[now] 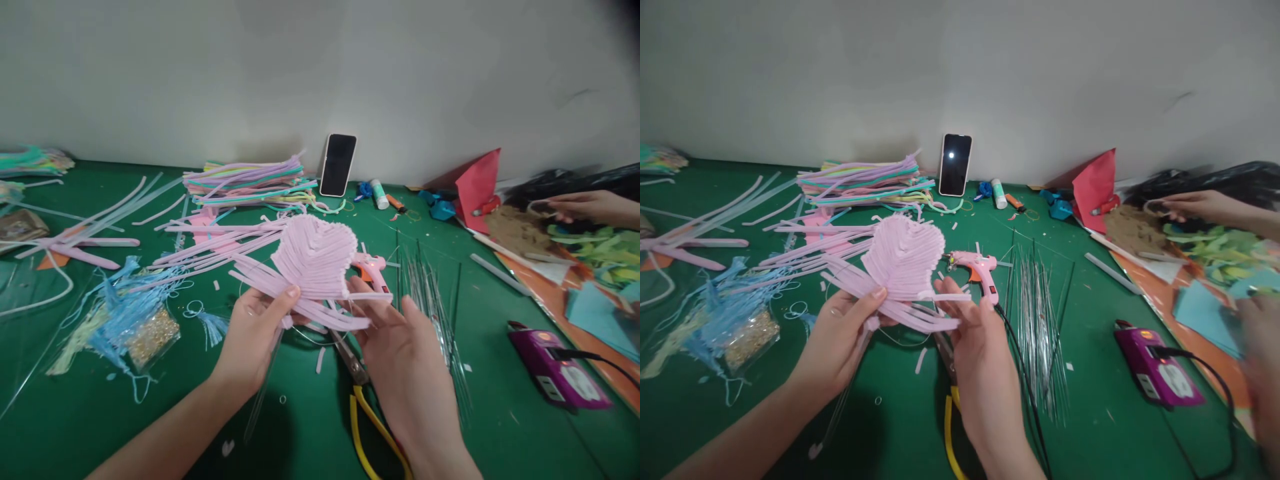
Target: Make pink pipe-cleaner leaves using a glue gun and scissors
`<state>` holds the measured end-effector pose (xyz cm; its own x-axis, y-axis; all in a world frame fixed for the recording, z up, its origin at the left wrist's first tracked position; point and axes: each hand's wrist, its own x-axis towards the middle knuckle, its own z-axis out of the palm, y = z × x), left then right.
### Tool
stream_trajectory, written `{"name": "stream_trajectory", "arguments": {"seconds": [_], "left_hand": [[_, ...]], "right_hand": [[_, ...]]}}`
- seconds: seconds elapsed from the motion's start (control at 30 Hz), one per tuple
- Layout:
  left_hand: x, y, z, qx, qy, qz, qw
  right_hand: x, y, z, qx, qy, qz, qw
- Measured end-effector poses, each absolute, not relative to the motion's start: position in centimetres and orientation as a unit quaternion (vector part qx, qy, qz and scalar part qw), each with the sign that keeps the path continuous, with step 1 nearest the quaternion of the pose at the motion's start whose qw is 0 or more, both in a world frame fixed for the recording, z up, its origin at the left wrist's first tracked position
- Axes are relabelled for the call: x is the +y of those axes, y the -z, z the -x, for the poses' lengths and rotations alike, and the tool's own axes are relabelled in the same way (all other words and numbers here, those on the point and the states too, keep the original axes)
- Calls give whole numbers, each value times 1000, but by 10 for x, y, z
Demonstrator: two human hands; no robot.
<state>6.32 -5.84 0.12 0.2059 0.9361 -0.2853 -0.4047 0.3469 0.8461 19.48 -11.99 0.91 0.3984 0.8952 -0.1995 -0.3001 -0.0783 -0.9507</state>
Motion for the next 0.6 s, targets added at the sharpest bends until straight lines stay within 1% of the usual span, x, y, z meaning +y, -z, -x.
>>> {"name": "stream_trajectory", "arguments": {"seconds": [0.1, 0.33, 0.53, 0.6], "left_hand": [[-59, -1, -63, 417, -468, -317, 712], [-60, 3, -61, 439, -469, -342, 685], [-62, 4, -59, 451, -465, -372, 665], [-62, 4, -59, 454, -465, -382, 657]], "right_hand": [[-118, -9, -201, -188, -529, 520, 644], [-121, -6, -194, -213, -570, 501, 615], [-124, -1, -189, -276, -506, 539, 614], [-125, 1, -189, -328, -431, 597, 592]]}}
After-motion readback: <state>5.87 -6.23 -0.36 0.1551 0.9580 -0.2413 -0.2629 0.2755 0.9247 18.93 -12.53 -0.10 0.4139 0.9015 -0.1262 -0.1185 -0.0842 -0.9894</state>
